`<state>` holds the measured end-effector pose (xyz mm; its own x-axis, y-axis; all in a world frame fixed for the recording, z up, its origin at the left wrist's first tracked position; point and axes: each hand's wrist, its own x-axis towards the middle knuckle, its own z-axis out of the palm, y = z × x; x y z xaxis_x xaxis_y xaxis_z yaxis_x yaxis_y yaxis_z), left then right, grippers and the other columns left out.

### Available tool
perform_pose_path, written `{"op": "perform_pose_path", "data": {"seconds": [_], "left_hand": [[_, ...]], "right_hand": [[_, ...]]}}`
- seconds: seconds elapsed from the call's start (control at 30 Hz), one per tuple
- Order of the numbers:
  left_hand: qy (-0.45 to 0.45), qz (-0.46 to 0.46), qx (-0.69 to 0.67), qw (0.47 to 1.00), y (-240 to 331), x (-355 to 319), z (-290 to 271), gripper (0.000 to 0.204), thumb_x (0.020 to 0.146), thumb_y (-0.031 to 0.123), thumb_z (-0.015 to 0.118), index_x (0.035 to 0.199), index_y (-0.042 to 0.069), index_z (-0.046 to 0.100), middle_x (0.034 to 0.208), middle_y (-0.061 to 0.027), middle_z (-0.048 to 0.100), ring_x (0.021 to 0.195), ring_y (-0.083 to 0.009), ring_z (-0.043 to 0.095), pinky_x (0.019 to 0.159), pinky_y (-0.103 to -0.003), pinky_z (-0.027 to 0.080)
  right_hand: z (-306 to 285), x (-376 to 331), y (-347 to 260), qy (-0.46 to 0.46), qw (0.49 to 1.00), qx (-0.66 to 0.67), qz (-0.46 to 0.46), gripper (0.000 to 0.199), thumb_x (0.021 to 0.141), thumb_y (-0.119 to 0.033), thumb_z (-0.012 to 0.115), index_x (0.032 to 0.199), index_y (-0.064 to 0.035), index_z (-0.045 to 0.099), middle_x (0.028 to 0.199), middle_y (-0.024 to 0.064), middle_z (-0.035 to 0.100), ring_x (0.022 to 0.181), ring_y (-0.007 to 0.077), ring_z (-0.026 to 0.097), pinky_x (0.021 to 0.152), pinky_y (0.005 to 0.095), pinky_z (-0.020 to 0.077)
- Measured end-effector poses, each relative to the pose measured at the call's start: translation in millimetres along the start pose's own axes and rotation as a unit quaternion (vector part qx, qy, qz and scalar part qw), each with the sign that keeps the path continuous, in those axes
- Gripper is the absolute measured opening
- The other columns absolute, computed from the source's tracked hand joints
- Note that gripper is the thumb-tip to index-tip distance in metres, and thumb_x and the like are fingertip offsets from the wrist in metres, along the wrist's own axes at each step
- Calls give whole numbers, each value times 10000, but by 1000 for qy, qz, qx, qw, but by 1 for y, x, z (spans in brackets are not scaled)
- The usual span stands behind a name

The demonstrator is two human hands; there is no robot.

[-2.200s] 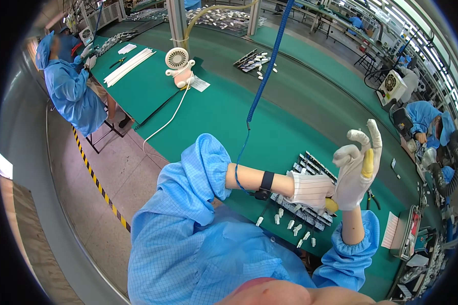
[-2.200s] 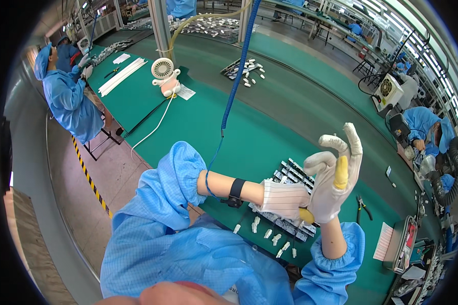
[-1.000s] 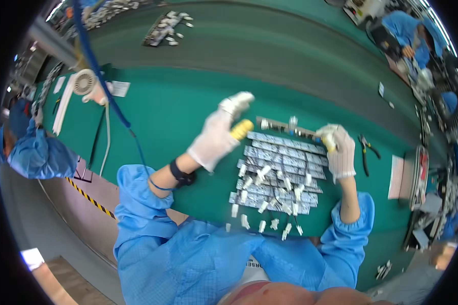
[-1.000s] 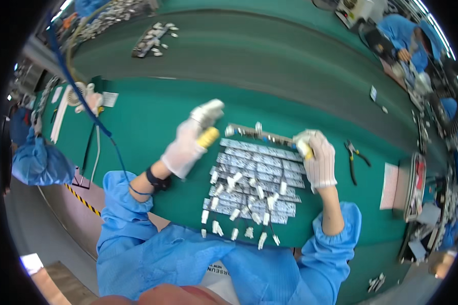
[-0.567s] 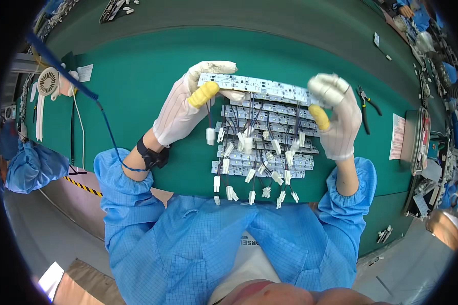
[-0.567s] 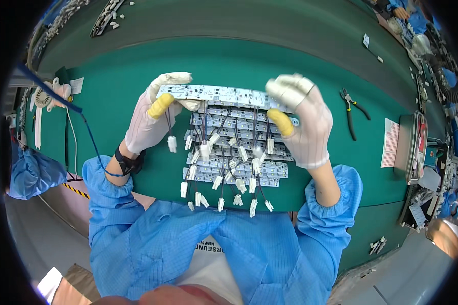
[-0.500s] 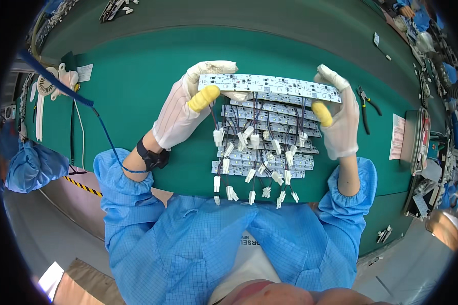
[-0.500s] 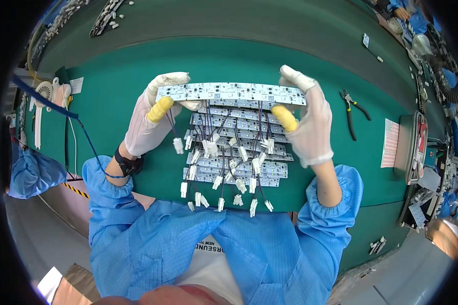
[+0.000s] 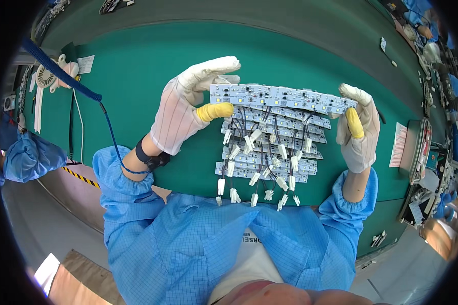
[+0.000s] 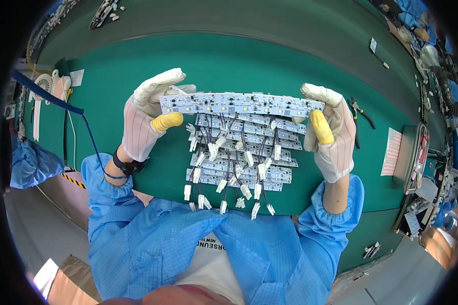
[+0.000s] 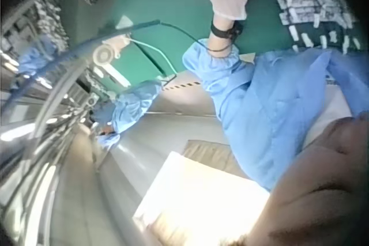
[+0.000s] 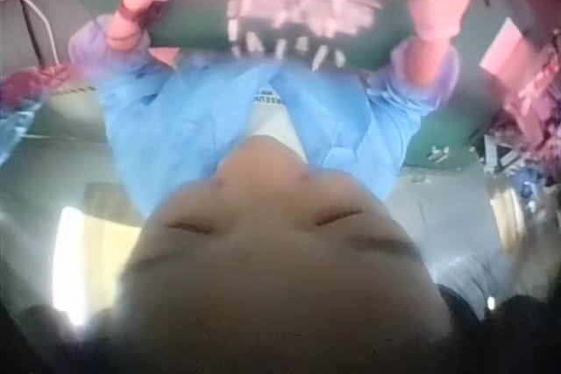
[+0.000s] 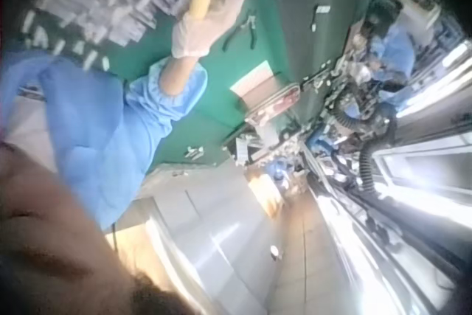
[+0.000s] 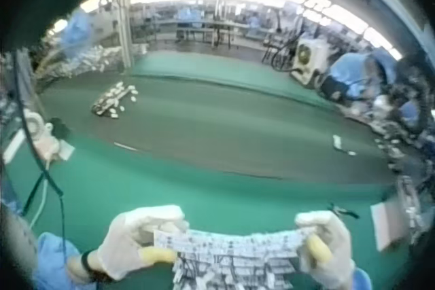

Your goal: Assembling small electronic components onto circuit board strips at a manual assembly station.

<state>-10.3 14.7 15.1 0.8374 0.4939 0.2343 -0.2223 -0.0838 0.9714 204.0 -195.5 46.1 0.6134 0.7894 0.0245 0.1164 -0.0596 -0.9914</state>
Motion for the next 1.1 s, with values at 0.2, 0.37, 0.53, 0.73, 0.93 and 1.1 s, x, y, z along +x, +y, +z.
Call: {"op": "perform_pose_path", "data": {"seconds": [0.2, 0.37, 0.53, 0.73, 0.93, 1.1], "left_hand": [[-46, 6, 63, 997, 7, 1, -8, 553, 734, 183, 771, 1184, -38, 538, 1101, -144, 622, 1017, -209, 614, 894, -337, 501], [-23, 41, 117, 992, 5, -2, -7, 506, 696, 204, 782, 1125, -2, 609, 994, -94, 636, 881, -157, 619, 777, -274, 506], [26, 75, 205, 975, 4, -3, -7, 466, 657, 363, 766, 1064, 153, 681, 802, -22, 649, 678, -134, 625, 657, -248, 505], [34, 61, 193, 979, 1, -5, -9, 493, 653, 435, 757, 1032, 126, 690, 778, -14, 659, 658, -120, 626, 645, -244, 476], [20, 19, 85, 996, 3, -2, -7, 493, 676, 390, 775, 1023, 53, 678, 853, -38, 689, 709, -113, 643, 683, -239, 498], [25, -9, 6, 1000, 8, -2, -4, 513, 701, 321, 798, 1038, -31, 639, 947, -103, 695, 805, -121, 658, 733, -234, 519]], "right_hand": [[-7, 0, -7, -29, 999, -29, 2, 294, 937, -83, 467, 1206, 30, 507, 823, 22, 578, 522, -11, 406, 452, 140, 244], [-6, 1, 9, 13, 993, -101, -56, 483, 919, -334, 547, 1196, 57, 487, 824, 60, 633, 468, 7, 373, 441, 157, 236], [-5, -1, 5, 36, 995, -53, -79, 495, 902, -342, 574, 1187, 55, 493, 786, 65, 622, 466, 7, 394, 422, 154, 223], [-11, -1, 4, -28, 998, -11, -52, 410, 909, -257, 552, 1165, 60, 513, 819, 58, 571, 582, 35, 438, 507, 166, 290], [-6, -3, 4, 5, 999, -26, -41, 499, 888, -350, 613, 1168, 49, 506, 780, 67, 606, 509, 23, 451, 402, 151, 219], [-8, -3, 2, 5, 999, -26, -41, 521, 882, -354, 621, 1175, 60, 499, 858, 67, 602, 610, 49, 502, 442, 157, 274]]}}
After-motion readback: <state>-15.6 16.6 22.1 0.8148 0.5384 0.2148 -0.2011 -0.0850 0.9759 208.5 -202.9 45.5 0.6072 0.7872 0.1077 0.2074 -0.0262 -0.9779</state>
